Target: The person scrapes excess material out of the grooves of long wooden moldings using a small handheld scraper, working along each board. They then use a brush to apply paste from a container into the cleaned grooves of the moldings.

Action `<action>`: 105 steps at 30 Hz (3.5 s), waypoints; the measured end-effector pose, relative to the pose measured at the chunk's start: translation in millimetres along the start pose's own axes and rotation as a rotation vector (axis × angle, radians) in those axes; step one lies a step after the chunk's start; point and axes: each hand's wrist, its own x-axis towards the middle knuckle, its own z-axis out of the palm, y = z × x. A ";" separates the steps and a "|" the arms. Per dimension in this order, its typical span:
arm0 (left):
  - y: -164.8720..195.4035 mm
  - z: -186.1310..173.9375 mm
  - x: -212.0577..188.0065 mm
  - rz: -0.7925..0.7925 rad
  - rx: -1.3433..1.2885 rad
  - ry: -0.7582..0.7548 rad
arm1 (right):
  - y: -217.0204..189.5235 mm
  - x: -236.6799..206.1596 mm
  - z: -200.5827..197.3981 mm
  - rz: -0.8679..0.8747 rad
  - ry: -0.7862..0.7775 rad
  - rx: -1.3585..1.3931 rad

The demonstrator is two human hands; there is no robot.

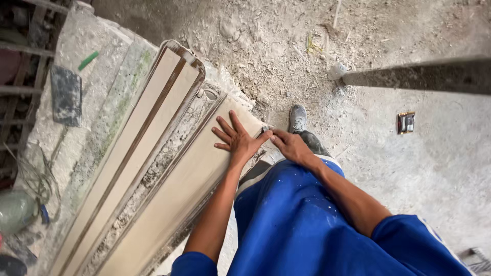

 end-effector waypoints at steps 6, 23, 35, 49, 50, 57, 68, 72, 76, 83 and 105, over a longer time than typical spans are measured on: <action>16.8 33.6 -12.9 -0.001 0.035 0.016 | 29.4 -20.8 -12.4 0.060 0.043 -0.045; 22.1 -3.6 -13.5 0.003 -0.045 -0.036 | 11.7 18.3 -33.9 0.006 -0.187 -0.108; 24.3 -30.1 -3.7 0.001 0.017 -0.216 | -32.2 58.8 -52.8 -0.022 -0.333 -0.162; 28.1 -52.5 8.1 0.023 -0.012 -0.206 | -77.8 108.2 -37.8 -0.048 -0.267 -0.231; 26.8 -56.4 9.0 0.020 -0.011 -0.204 | -85.1 113.1 -35.3 -0.064 -0.281 -0.229; 27.3 -67.9 5.2 0.028 0.008 -0.196 | -120.4 128.5 -33.5 0.038 -0.330 -0.258; 24.1 -79.4 7.4 0.003 0.020 -0.221 | -131.0 146.7 -33.7 0.253 -0.415 -0.180; 21.3 -81.5 8.9 -0.002 0.021 -0.244 | -106.0 112.5 -41.4 -0.418 -0.312 -0.144; 14.1 -85.2 13.0 -0.009 0.030 -0.232 | -102.6 95.5 -40.4 0.027 -0.417 -0.126; 7.9 -68.8 10.9 0.015 -0.001 -0.254 | -175.1 174.1 -35.6 0.111 -0.311 0.165; -12.6 -63.0 13.9 0.214 0.197 -0.026 | -55.2 47.1 -40.6 0.330 -0.283 0.211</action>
